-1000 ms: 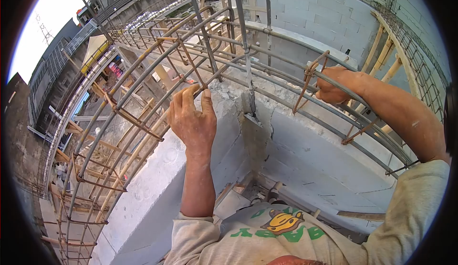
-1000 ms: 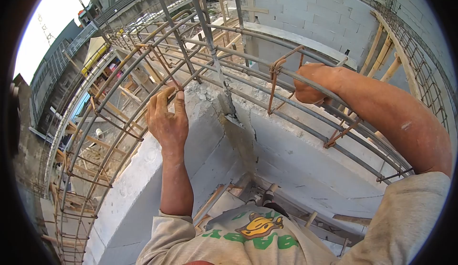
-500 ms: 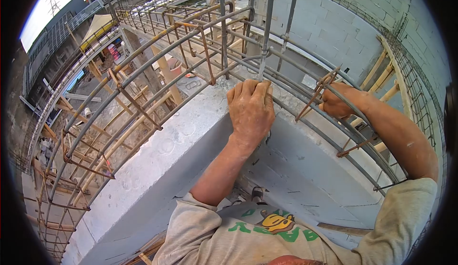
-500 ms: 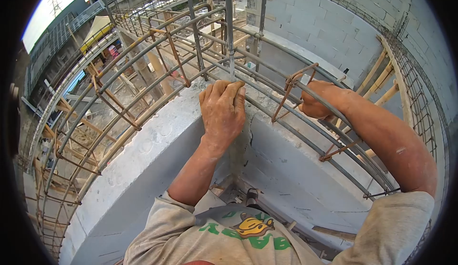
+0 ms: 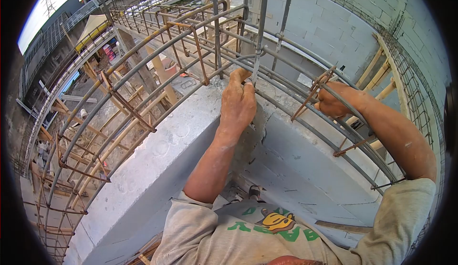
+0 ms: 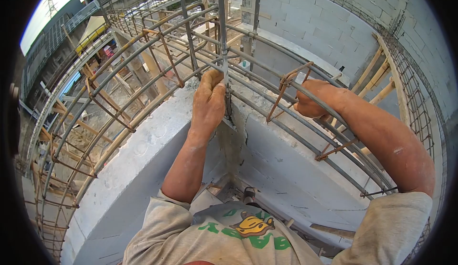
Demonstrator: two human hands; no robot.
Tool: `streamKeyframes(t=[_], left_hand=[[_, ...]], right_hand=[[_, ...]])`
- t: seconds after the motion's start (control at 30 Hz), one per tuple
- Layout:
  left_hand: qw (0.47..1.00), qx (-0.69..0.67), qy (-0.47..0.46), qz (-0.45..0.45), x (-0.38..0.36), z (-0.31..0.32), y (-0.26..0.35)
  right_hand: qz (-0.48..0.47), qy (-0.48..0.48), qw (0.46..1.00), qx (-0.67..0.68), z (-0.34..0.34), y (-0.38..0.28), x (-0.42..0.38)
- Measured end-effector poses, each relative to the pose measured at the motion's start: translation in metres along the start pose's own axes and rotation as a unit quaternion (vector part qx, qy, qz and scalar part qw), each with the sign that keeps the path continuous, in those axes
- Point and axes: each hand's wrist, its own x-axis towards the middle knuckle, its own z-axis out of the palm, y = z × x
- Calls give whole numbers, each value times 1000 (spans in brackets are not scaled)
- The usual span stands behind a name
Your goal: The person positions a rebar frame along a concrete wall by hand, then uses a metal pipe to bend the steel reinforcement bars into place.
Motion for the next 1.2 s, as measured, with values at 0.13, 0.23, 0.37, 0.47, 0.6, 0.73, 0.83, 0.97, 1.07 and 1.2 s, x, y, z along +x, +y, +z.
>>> streamKeyframes(t=[0.13,0.23,0.37,0.47,0.6,0.73,0.83,0.97,1.07,1.2], left_hand=[[925,339,-20,171,6,-5,-21],[884,421,-50,195,6,2,-28],[874,432,-155,161,24,-9,-14],[885,398,-174,164,32,-10,-21],[896,360,-170,198,38,-9,-33],[895,358,-187,188,43,-13,-33],[889,385,-147,199,37,-8,-30],[895,367,-168,190,40,-9,-32],[897,354,-159,212,38,-9,-35],[889,369,-191,195,37,-11,-33]], right_hand=[[62,0,994,86,-4,-4,-2],[81,-2,991,109,-8,-7,-5],[88,4,986,143,-7,-8,-5],[81,15,988,131,-9,-9,-6],[84,22,988,124,-11,-11,-8],[85,23,988,128,-12,-11,-9],[78,22,990,119,-12,-11,-9],[16,79,994,75,4,1,-1],[46,62,991,112,0,-2,-4],[36,14,996,78,-17,-14,-12]])
